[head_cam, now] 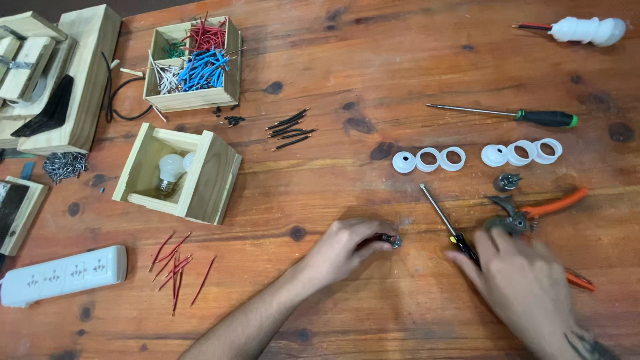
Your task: The person assembles a light fixture by inserting wires into a socket, tightening screws with a screwdriver, and attaching plastic rings. They then screw in a light bulb and test it by connecting the wires to a power strip, causing the bulb to illuminate.
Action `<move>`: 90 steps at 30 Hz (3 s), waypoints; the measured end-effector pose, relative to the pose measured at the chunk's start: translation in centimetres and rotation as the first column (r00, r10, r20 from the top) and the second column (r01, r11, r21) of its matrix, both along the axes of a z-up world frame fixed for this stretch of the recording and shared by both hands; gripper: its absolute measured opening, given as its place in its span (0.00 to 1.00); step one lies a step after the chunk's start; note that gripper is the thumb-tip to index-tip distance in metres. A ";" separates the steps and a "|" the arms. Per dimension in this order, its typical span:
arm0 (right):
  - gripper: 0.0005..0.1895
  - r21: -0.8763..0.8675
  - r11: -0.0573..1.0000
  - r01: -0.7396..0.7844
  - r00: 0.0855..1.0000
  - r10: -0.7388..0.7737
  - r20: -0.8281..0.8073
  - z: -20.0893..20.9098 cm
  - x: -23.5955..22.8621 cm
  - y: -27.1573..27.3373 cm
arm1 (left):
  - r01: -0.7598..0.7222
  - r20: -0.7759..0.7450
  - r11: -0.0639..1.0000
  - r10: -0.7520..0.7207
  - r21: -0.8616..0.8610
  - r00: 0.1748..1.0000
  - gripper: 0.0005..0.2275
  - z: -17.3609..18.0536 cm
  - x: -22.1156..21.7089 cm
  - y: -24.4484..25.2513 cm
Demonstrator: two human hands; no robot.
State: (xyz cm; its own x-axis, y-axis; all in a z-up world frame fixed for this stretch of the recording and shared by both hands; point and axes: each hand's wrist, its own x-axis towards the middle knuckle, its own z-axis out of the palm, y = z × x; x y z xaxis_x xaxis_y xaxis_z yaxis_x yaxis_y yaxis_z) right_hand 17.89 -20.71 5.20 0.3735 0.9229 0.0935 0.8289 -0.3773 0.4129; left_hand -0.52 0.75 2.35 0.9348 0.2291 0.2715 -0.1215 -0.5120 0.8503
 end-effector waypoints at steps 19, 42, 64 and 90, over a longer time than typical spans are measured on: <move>0.22 0.400 0.882 -0.248 0.921 0.342 -0.184 -2.2 -0.7 -6.1 | 0.015 -0.119 0.999 -0.019 -0.037 0.993 0.08 -1.6 0.3 0.6; 0.23 0.399 0.816 -0.417 0.779 0.548 -0.305 -1.3 0.2 -4.9 | 0.039 -0.160 0.983 -0.068 -0.178 0.985 0.08 -3.4 0.8 1.0; 0.21 0.485 0.853 -0.193 0.564 0.501 -0.657 -0.4 -0.2 -4.8 | -0.019 -0.140 0.993 0.002 -0.115 0.990 0.10 -2.0 -0.5 -0.5; 0.18 -0.044 0.975 0.218 0.603 -0.169 -0.780 -0.5 2.5 -5.0 | -0.218 -0.131 0.966 0.200 -0.140 0.971 0.09 -1.0 -0.8 -1.9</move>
